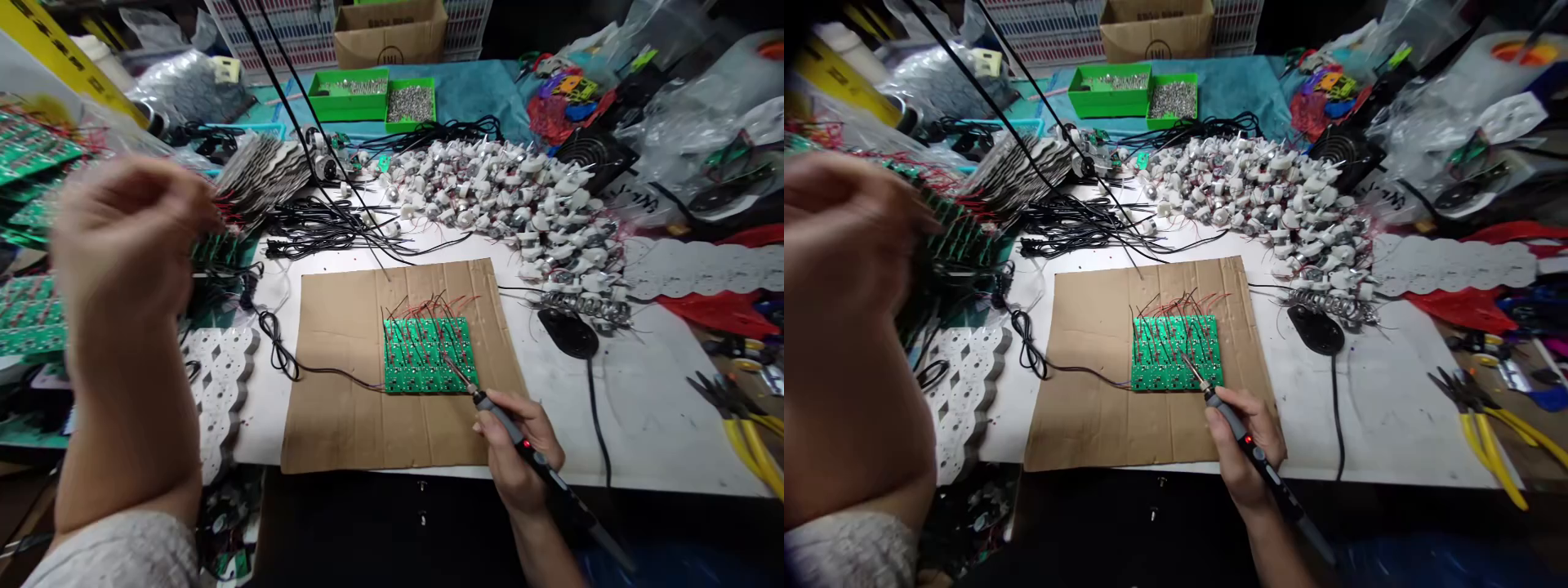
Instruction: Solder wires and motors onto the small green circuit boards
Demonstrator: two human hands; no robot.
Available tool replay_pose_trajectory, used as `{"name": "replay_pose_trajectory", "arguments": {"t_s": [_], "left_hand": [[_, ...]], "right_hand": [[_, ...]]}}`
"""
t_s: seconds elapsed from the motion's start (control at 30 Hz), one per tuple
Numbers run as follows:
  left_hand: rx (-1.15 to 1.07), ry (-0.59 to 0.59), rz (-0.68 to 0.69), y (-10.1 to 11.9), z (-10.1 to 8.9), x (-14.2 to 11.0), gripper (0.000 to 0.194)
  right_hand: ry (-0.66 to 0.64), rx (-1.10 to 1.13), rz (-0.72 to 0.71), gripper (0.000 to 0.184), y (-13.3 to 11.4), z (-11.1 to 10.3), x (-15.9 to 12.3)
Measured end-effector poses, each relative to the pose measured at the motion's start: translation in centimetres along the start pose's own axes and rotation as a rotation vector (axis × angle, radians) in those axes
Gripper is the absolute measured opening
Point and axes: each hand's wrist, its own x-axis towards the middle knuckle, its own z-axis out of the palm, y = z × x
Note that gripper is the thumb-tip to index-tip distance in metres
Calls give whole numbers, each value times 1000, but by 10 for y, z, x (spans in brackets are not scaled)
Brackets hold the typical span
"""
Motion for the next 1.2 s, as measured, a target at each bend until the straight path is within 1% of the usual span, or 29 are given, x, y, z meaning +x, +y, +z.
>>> {"name": "replay_pose_trajectory", "arguments": {"t_s": [0.03, 0.1, 0.13, 0.2, 0.27, 0.3, 0.37, 0.57, 0.67, 0.9, 1.2], "left_hand": [[3, -218, -21, 1, 12, -16, 20], [21, -665, -101, -6, 42, -57, 22], [30, -822, -153, -13, 57, -78, 22], [42, -933, -258, -31, 81, -116, 20], [36, -917, -302, -45, 94, -140, 20], [26, -901, -310, -49, 96, -147, 20], [0, -869, -312, -53, 96, -152, 19], [-33, -856, -302, -52, 95, -149, 18], [-22, -865, -284, -53, 95, -150, 15], [-28, -898, -263, -54, 93, -149, 13], [-44, -910, -293, -53, 93, -148, 13]], "right_hand": [[10, 2, 10, 22, 1, 1, 0], [9, 20, 23, 22, 3, 2, -1], [-4, 29, 20, 22, 2, 3, -1], [-51, 29, 9, 20, -4, 5, 0], [-127, 12, 1, 17, -11, 7, 2], [-167, 5, -2, 16, -15, 9, 2], [-226, -9, -13, 13, -21, 15, 2], [-288, -49, -47, 12, -23, 37, -4], [-282, -73, -32, 12, -21, 44, -4], [-295, -114, 15, 15, -16, 45, -4], [-310, -152, -42, 13, -17, 46, -4]]}}
